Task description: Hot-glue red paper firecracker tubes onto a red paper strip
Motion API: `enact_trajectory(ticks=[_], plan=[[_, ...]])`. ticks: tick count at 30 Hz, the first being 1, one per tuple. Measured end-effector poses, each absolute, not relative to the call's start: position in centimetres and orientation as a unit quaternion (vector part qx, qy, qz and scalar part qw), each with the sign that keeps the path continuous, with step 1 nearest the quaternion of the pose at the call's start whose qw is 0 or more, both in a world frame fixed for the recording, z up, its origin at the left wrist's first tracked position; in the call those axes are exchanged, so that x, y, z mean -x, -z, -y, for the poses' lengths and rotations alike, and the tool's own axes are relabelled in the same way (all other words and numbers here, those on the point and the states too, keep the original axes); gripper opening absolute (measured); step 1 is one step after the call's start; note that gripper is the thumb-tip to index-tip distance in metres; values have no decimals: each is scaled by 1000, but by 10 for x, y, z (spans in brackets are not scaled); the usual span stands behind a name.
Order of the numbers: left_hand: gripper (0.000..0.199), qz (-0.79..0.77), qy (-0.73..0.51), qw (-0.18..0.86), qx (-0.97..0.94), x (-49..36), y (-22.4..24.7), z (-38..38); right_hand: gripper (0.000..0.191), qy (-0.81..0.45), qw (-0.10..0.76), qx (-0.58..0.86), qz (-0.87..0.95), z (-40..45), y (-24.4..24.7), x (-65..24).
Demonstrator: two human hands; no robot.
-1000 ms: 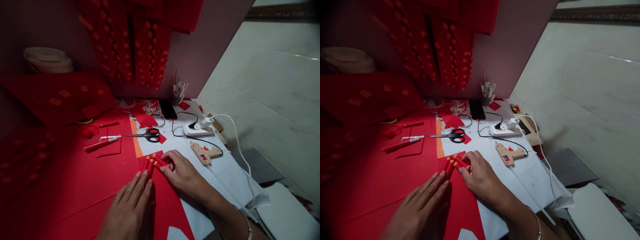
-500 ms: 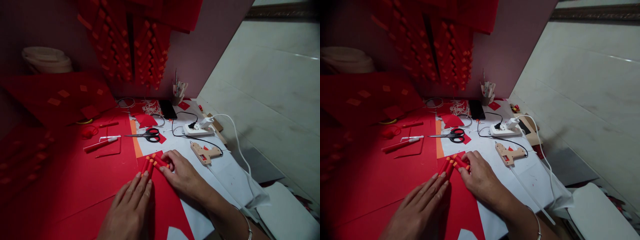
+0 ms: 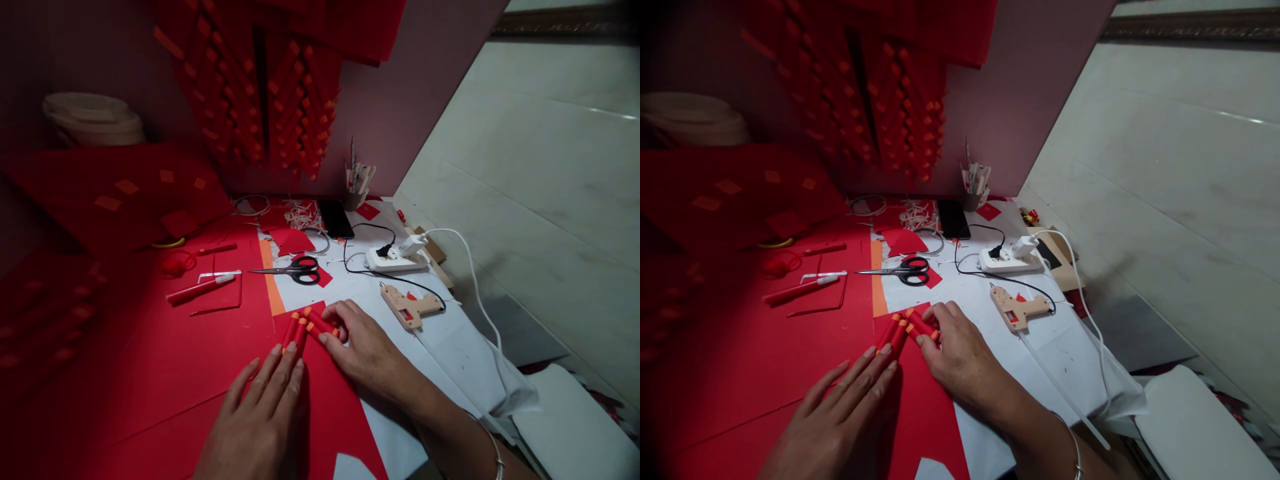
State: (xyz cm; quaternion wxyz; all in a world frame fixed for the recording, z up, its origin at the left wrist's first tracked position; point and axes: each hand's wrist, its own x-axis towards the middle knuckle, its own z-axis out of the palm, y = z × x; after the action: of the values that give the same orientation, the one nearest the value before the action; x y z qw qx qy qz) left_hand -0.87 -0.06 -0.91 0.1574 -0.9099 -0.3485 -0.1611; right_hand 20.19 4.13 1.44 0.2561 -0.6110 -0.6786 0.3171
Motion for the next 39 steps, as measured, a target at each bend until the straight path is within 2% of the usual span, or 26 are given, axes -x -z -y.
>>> enact_trajectory(ticks=[8, 14, 19, 22, 28, 34, 39], plan=[[59, 358, 179, 131, 907, 12, 19, 1, 8, -325, 258, 610, 675, -42, -18, -203], [51, 482, 228, 81, 842, 12, 19, 7, 17, -303, 308, 619, 655, -45, -22, -208], [48, 509, 250, 78, 820, 9, 12, 8, 12, -303, 314, 631, 642, -44, -21, -209], [45, 490, 234, 79, 836, 11, 15, 7, 5, -316, 296, 630, 645, -43, -18, -208], [52, 433, 174, 71, 881, 8, 31, 10, 10, -310, 282, 621, 662, -42, -16, -205], [45, 410, 167, 92, 892, 3, 37, 10, 8, -297, 256, 615, 685, -42, -16, -204], [48, 397, 152, 125, 896, 3, 31, 9, 8, -294, 257, 611, 688, -42, -11, -204]])
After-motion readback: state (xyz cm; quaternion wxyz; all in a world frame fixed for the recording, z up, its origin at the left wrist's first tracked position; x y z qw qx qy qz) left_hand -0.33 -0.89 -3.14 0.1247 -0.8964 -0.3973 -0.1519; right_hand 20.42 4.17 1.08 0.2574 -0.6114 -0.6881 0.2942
